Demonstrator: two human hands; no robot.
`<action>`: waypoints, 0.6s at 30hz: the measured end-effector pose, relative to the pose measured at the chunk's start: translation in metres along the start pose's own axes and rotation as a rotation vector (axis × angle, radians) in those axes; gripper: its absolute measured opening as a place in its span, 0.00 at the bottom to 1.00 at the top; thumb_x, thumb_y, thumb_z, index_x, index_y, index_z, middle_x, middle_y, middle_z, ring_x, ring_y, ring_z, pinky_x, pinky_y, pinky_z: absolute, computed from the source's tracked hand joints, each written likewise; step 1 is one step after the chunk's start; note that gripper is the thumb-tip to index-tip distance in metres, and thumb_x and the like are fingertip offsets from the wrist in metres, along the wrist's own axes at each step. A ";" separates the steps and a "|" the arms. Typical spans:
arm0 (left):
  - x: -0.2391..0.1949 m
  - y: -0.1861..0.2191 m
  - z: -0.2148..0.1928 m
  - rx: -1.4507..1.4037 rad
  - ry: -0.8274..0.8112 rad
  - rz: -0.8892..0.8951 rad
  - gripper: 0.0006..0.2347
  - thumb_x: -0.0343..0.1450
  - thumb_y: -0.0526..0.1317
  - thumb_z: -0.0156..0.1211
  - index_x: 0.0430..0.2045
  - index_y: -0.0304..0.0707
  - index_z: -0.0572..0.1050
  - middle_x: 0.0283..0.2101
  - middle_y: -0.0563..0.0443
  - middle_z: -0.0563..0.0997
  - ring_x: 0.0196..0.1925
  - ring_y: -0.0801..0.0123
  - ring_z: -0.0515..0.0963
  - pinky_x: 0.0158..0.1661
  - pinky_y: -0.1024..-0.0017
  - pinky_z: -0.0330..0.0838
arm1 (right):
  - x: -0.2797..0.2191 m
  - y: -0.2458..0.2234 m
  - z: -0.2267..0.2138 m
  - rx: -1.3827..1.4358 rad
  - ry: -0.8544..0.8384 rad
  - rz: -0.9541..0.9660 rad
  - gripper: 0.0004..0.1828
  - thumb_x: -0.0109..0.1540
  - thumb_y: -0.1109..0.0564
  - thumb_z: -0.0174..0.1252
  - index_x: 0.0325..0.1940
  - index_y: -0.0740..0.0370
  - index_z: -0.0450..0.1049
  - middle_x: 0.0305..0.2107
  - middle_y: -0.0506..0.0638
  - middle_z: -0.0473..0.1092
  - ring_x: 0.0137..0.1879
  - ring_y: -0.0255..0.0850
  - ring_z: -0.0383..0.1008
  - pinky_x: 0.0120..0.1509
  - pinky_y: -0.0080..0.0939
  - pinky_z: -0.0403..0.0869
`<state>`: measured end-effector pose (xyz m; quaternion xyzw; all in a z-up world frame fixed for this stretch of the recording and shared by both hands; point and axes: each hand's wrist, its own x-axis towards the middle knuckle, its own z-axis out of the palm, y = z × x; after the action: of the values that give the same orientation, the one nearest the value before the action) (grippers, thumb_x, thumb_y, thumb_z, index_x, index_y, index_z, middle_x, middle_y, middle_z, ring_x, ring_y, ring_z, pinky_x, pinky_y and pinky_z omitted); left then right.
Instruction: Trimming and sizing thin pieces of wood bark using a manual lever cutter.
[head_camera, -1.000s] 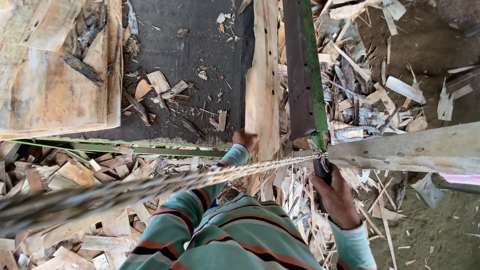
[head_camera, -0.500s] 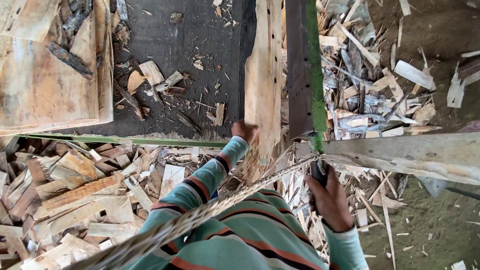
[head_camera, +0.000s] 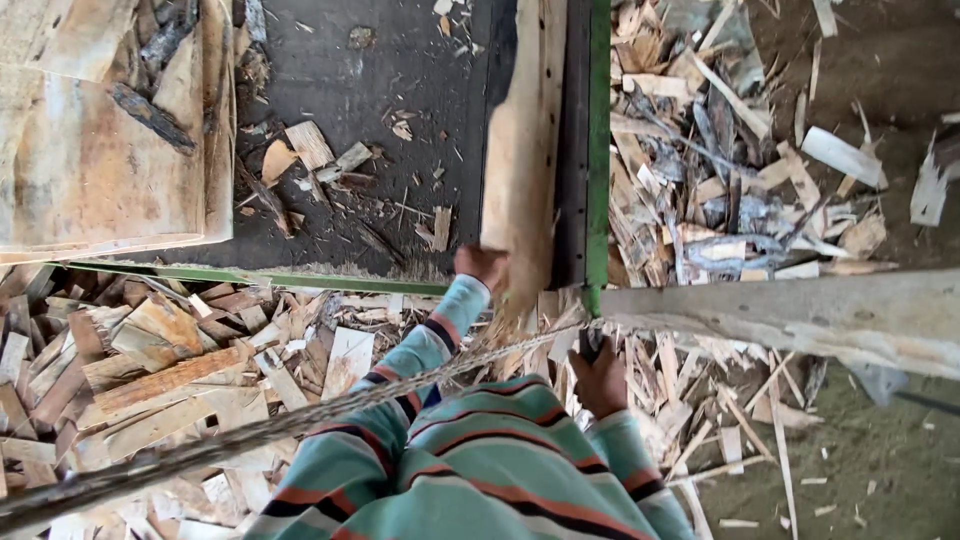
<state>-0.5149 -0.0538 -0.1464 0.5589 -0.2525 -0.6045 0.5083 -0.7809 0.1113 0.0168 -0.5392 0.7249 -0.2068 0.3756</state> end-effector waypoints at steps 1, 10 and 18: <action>-0.009 0.022 -0.002 0.422 0.076 0.038 0.14 0.62 0.35 0.65 0.38 0.21 0.81 0.39 0.39 0.87 0.38 0.54 0.85 0.38 0.60 0.83 | -0.006 -0.024 -0.019 0.000 -0.002 0.004 0.29 0.56 0.47 0.66 0.53 0.68 0.68 0.35 0.66 0.77 0.41 0.62 0.79 0.43 0.57 0.76; -0.113 0.042 -0.133 0.056 -0.102 0.064 0.16 0.65 0.34 0.61 0.44 0.20 0.77 0.45 0.36 0.85 0.46 0.54 0.85 0.46 0.61 0.82 | -0.021 -0.057 -0.035 -0.066 -0.007 0.138 0.30 0.58 0.47 0.62 0.58 0.67 0.65 0.32 0.67 0.77 0.36 0.63 0.80 0.40 0.61 0.77; -0.194 0.025 -0.239 1.066 0.032 0.294 0.27 0.66 0.54 0.64 0.55 0.36 0.72 0.56 0.41 0.78 0.59 0.56 0.74 0.62 0.58 0.68 | -0.028 -0.083 -0.083 -0.129 0.005 0.005 0.32 0.60 0.47 0.62 0.59 0.70 0.63 0.36 0.68 0.77 0.38 0.62 0.81 0.40 0.56 0.80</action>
<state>-0.3107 0.1740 -0.1024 0.7068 -0.5911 -0.3074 0.2378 -0.7883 0.1007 0.1367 -0.5599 0.7389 -0.1601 0.3389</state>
